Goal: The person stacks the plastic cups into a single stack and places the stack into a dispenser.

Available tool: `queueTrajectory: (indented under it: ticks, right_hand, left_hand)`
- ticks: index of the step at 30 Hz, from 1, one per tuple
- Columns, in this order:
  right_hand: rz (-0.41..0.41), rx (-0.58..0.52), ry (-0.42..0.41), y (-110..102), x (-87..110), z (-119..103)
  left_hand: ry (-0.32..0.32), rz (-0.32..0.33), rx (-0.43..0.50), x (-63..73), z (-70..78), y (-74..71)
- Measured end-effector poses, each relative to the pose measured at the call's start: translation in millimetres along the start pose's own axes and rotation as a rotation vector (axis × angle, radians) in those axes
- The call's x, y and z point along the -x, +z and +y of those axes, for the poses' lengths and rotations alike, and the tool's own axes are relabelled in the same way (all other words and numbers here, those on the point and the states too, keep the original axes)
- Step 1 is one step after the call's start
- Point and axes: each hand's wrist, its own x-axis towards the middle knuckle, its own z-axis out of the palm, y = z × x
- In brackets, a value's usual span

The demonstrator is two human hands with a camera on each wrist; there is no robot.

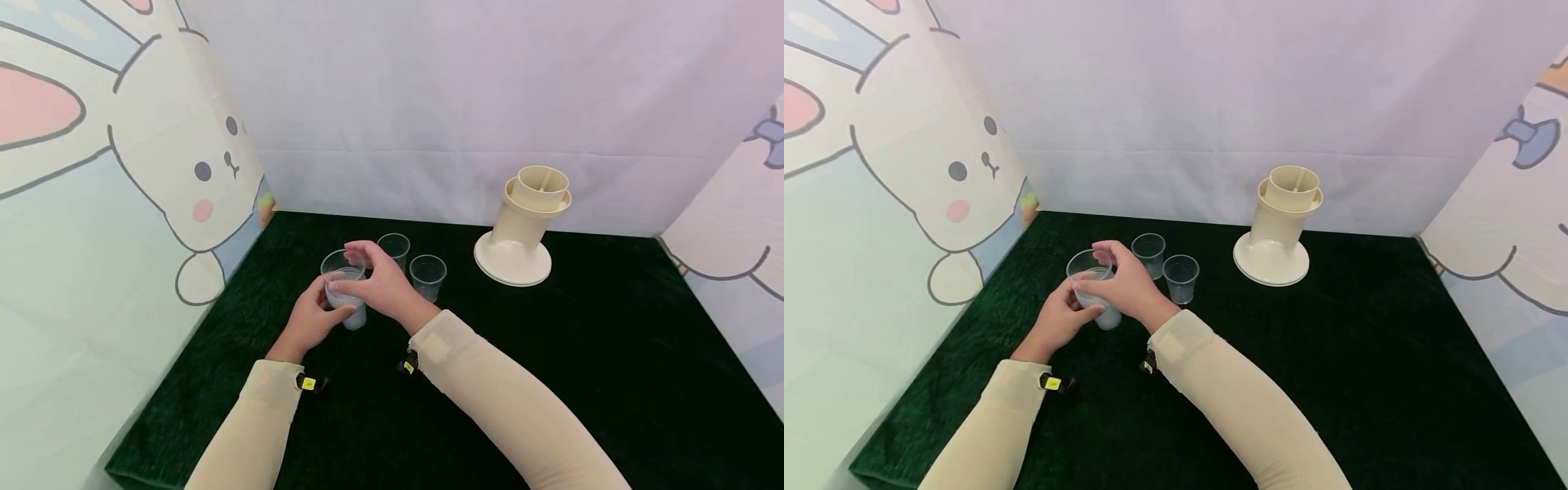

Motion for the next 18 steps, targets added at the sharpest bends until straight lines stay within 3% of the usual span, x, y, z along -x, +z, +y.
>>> queueTrajectory:
  ticks: [18]
  right_hand:
    - [0.003, 0.052, 0.015, 8, 4.9, 18]
  left_hand:
    - [0.078, 0.012, -0.03, 1.1, 0.2, 0.6]
